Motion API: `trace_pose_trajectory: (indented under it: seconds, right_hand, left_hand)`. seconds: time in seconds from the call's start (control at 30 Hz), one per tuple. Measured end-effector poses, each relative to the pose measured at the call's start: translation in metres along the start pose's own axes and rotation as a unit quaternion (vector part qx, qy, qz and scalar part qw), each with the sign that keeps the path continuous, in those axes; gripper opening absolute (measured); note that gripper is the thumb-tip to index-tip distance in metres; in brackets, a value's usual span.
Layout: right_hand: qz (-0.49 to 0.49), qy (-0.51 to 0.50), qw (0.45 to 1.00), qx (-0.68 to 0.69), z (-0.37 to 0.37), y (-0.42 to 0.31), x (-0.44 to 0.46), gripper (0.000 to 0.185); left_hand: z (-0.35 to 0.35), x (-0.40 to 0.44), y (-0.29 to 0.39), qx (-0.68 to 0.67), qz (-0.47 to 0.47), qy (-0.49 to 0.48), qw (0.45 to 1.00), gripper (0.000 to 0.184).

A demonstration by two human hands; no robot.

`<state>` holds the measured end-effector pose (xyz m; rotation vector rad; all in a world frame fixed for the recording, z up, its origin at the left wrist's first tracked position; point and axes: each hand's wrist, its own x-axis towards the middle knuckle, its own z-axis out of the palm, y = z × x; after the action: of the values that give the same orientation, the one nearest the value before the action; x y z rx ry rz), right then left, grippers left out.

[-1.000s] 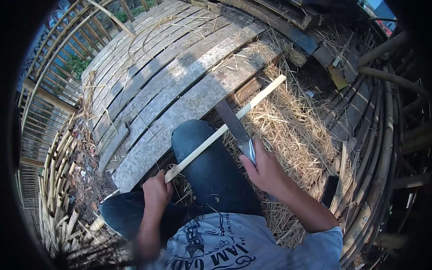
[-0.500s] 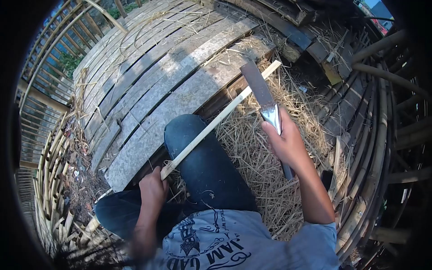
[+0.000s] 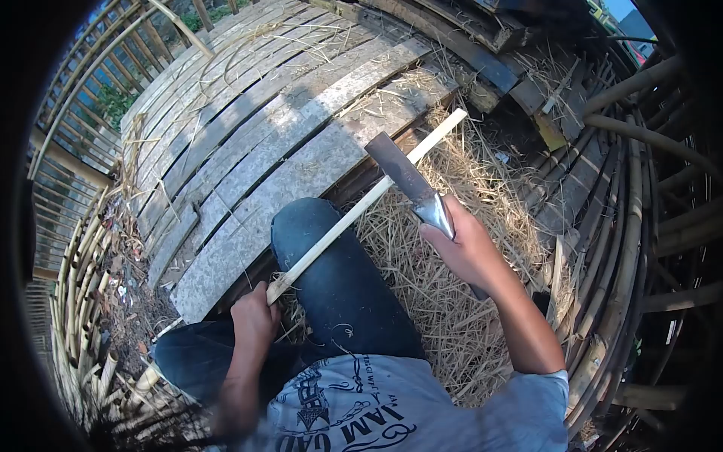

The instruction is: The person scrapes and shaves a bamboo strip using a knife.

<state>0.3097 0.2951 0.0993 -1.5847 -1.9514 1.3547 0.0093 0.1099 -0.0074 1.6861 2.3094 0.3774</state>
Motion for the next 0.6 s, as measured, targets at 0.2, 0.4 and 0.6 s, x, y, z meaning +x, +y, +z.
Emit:
trace_pose_trajectory:
  seconds: [0.2, 0.4, 0.6]
  right_hand:
    - [0.024, -0.035, 0.999, 0.008, 0.006, 0.0, -0.007, 0.033]
    - [0.008, 0.034, 0.998, -0.058, -0.003, 0.01, -0.003, 0.034]
    - [-0.065, 0.069, 0.995, -0.025, -0.016, 0.009, -0.001, 0.033]
  left_hand:
    - [-0.003, 0.0, 0.009, 0.018, -0.008, -0.019, 1.0, 0.017]
    - [0.004, 0.001, 0.011, -0.011, 0.023, 0.001, 1.0, 0.018]
    - [0.008, 0.007, 0.012, -0.024, 0.029, 0.006, 0.999, 0.017]
